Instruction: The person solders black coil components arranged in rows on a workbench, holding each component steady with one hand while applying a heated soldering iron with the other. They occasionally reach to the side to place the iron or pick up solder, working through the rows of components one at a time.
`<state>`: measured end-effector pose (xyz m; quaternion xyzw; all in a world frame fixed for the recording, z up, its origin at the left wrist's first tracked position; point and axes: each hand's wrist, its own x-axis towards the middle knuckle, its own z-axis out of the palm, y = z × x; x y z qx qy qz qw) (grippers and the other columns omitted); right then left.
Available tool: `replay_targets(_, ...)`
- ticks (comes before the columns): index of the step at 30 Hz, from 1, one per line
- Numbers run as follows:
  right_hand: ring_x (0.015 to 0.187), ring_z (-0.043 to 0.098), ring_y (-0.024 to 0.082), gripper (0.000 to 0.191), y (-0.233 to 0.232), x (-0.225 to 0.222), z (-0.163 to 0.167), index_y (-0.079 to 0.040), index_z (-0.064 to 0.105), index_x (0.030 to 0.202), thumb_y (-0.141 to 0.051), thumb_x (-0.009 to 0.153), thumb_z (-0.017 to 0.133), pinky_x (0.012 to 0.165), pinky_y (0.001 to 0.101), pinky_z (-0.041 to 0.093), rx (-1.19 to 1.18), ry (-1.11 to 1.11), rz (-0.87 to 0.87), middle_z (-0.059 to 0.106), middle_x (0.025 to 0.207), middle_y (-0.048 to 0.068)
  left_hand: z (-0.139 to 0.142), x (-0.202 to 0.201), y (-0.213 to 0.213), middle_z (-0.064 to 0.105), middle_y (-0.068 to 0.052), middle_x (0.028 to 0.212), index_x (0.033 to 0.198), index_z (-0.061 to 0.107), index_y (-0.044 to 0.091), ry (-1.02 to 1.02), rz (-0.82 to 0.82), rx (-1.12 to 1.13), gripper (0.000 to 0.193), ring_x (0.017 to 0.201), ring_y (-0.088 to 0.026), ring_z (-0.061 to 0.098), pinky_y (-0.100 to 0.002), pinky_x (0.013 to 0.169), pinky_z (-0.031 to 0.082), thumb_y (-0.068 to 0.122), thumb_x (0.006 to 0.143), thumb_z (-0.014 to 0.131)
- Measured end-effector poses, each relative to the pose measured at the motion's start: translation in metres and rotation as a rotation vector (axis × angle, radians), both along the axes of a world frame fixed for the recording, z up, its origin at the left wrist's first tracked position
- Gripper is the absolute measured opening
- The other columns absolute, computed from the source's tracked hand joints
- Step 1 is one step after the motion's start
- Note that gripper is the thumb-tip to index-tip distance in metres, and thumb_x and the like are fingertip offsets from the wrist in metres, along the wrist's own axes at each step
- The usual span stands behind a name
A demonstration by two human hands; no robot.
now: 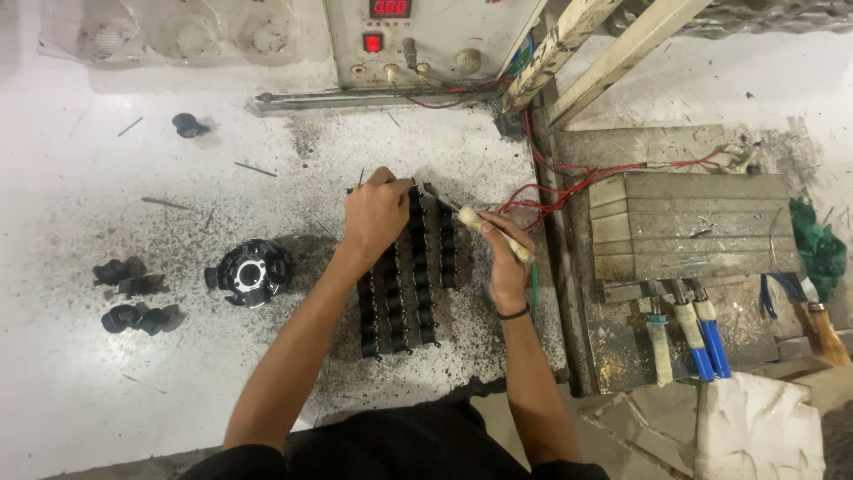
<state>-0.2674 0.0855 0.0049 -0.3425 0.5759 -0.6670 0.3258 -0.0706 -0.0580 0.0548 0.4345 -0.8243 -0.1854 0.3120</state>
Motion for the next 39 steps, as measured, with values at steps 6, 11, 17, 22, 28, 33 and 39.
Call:
replay_targets(6, 0.109, 0.067, 0.018, 0.021, -0.001, 0.0, 0.002, 0.0, 0.076, 0.114, -0.01, 0.095, 0.069, 0.1, 0.0338, 0.053, 0.029, -0.019, 0.027, 0.074, 0.113, 0.009, 0.005, -0.002, -0.007, 0.069, -0.014, 0.092, 0.093, 0.08, 0.01, -0.013, -0.05, 0.028, 0.014, 0.071, -0.039, 0.07, -0.049, 0.066, 0.059, 0.008, 0.083, 0.069)
replay_targets(11, 0.106, 0.068, 0.019, 0.022, -0.005, -0.006, 0.006, 0.001, 0.077, 0.112, -0.008, 0.093, 0.07, 0.102, 0.0331, 0.051, 0.048, -0.042, 0.036, 0.076, 0.11, 0.011, 0.01, -0.004, -0.013, 0.07, -0.016, 0.091, 0.085, 0.079, 0.009, 0.021, -0.06, 0.064, 0.011, 0.074, -0.042, 0.069, -0.052, 0.067, 0.058, 0.008, 0.083, 0.069)
replay_targets(17, 0.099, 0.072, 0.021, 0.021, -0.012, -0.006, 0.01, 0.001, 0.077, 0.11, -0.007, 0.094, 0.069, 0.099, 0.0359, 0.054, 0.0, -0.075, 0.039, 0.078, 0.105, 0.012, 0.016, -0.008, -0.012, 0.068, -0.019, 0.09, 0.076, 0.074, 0.003, -0.05, -0.089, 0.037, 0.011, 0.075, -0.044, 0.069, -0.052, 0.068, 0.058, 0.006, 0.083, 0.067)
replay_targets(22, 0.099, 0.072, 0.021, 0.02, -0.011, -0.003, 0.009, 0.003, 0.077, 0.111, -0.005, 0.095, 0.069, 0.098, 0.0366, 0.055, -0.033, -0.049, 0.037, 0.077, 0.106, 0.013, 0.017, -0.01, -0.011, 0.067, -0.019, 0.093, 0.076, 0.072, 0.0, -0.12, -0.085, 0.074, 0.012, 0.072, -0.043, 0.07, -0.05, 0.064, 0.06, 0.004, 0.084, 0.064)
replay_targets(28, 0.103, 0.07, 0.019, 0.019, -0.01, -0.002, 0.009, 0.002, 0.077, 0.11, -0.004, 0.096, 0.066, 0.1, 0.0346, 0.054, -0.027, -0.09, -0.013, 0.076, 0.108, 0.011, 0.017, -0.009, -0.007, 0.067, -0.017, 0.093, 0.078, 0.075, 0.002, -0.105, -0.072, 0.021, 0.011, 0.071, -0.043, 0.069, -0.051, 0.065, 0.059, 0.005, 0.085, 0.067)
replay_targets(33, 0.103, 0.069, 0.018, 0.021, -0.01, -0.002, 0.011, 0.002, 0.077, 0.112, -0.004, 0.094, 0.067, 0.098, 0.0334, 0.053, -0.007, -0.079, 0.022, 0.077, 0.11, 0.011, 0.016, -0.009, -0.006, 0.07, -0.012, 0.094, 0.085, 0.079, 0.006, -0.032, -0.047, 0.045, 0.011, 0.071, -0.038, 0.07, -0.047, 0.067, 0.06, 0.008, 0.081, 0.069)
replay_targets(39, 0.102, 0.07, 0.017, 0.02, -0.009, -0.005, 0.009, 0.002, 0.077, 0.111, -0.005, 0.093, 0.069, 0.098, 0.0325, 0.053, 0.011, -0.072, 0.027, 0.077, 0.108, 0.011, 0.014, -0.008, -0.008, 0.072, -0.011, 0.092, 0.087, 0.081, 0.01, -0.027, -0.041, 0.05, 0.012, 0.074, -0.038, 0.071, -0.048, 0.068, 0.059, 0.009, 0.082, 0.07)
